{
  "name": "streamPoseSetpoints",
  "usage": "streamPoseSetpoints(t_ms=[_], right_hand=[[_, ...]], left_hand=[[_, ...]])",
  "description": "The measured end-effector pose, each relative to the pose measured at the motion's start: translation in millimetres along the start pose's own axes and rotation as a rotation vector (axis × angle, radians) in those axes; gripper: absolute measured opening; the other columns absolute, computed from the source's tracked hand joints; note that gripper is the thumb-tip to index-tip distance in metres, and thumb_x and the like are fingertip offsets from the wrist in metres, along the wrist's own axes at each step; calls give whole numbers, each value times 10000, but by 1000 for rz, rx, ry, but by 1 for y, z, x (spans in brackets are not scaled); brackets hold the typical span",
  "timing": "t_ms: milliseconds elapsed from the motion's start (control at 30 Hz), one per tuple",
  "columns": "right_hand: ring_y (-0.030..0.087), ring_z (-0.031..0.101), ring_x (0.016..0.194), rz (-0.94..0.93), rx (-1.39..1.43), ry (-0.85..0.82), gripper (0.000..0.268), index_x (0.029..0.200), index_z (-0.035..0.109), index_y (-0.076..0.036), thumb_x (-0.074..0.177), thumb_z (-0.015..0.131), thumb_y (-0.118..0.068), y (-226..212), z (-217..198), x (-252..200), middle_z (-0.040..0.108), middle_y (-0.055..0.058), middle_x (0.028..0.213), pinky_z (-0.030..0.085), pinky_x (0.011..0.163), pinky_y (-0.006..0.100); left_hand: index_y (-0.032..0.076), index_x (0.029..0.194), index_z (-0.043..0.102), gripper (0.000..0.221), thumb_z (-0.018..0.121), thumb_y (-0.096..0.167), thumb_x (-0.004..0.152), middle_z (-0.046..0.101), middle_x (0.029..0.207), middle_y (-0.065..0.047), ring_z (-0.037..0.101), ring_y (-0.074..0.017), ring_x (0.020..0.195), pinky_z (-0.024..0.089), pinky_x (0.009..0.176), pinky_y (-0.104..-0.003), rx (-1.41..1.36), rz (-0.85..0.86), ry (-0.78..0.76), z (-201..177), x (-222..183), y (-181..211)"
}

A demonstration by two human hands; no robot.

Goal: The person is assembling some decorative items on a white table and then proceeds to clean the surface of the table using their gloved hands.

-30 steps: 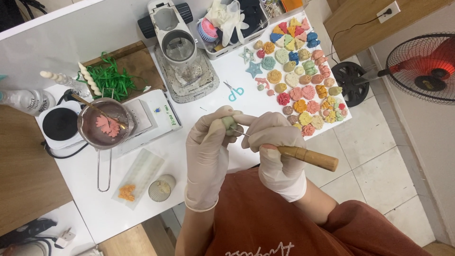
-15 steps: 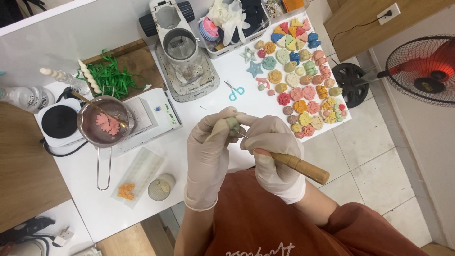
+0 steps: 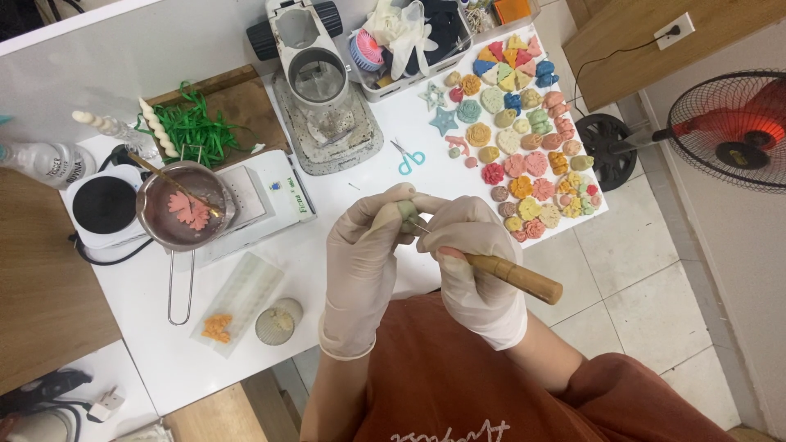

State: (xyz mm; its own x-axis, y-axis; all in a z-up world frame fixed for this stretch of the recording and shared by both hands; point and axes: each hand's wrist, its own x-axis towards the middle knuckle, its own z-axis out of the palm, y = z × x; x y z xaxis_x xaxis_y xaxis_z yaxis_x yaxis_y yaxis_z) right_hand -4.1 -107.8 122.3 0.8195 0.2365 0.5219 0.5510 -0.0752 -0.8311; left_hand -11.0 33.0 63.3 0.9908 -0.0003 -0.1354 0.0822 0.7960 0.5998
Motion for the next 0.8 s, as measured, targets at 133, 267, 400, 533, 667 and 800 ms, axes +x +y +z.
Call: streamPoseSetpoints(t_ms=[133,267,400,533,667,800], right_hand=[[182,611,865,-6,-7,-24,180,1151,531,-65,1147,543,-245,4,2,2,634,89,1004,581,1032,428],[171,622,873,33,82,21,134,1148,537,-57,1137,555,-189,18,12,0,616,79,1022,585,1041,414],[135,617,899,328,213,-42,82,1148,583,-14,1094,584,-76,27,22,11,613,73,1084,550,1014,361],[141,620,995,468,235,-191,153,1159,635,19,1008,639,-7,30,44,35,652,96,1151,523,963,318],[146,683,1130,527,327,-366,210,1190,654,12,981,667,-8,24,75,36,710,79,1191,546,1040,308],[149,724,1051,515,160,-540,239,1197,671,-16,962,704,-46,27,107,21,756,78,1123,594,955,298]], left_hand=[[-8,1211,715,223,687,114,1027,764,1040,-77,684,-145,882,546,822,-281,2,-26,11,0,4,0],[0,1206,721,219,665,128,1037,765,1047,-81,675,-134,891,542,827,-284,1,-30,40,-8,7,-2],[43,1155,679,229,634,226,1024,751,1018,-65,688,-143,929,546,878,-292,-62,10,146,-22,22,3],[60,1181,662,272,624,297,1054,683,1012,2,602,-82,933,502,897,-245,-39,117,331,-53,12,36],[73,1179,659,267,617,308,1060,647,1016,16,581,-71,956,481,884,-226,-100,230,457,-101,-10,62],[58,1186,632,256,577,305,1152,625,1054,-20,586,-122,978,493,910,-280,-84,330,475,-153,-47,54]])
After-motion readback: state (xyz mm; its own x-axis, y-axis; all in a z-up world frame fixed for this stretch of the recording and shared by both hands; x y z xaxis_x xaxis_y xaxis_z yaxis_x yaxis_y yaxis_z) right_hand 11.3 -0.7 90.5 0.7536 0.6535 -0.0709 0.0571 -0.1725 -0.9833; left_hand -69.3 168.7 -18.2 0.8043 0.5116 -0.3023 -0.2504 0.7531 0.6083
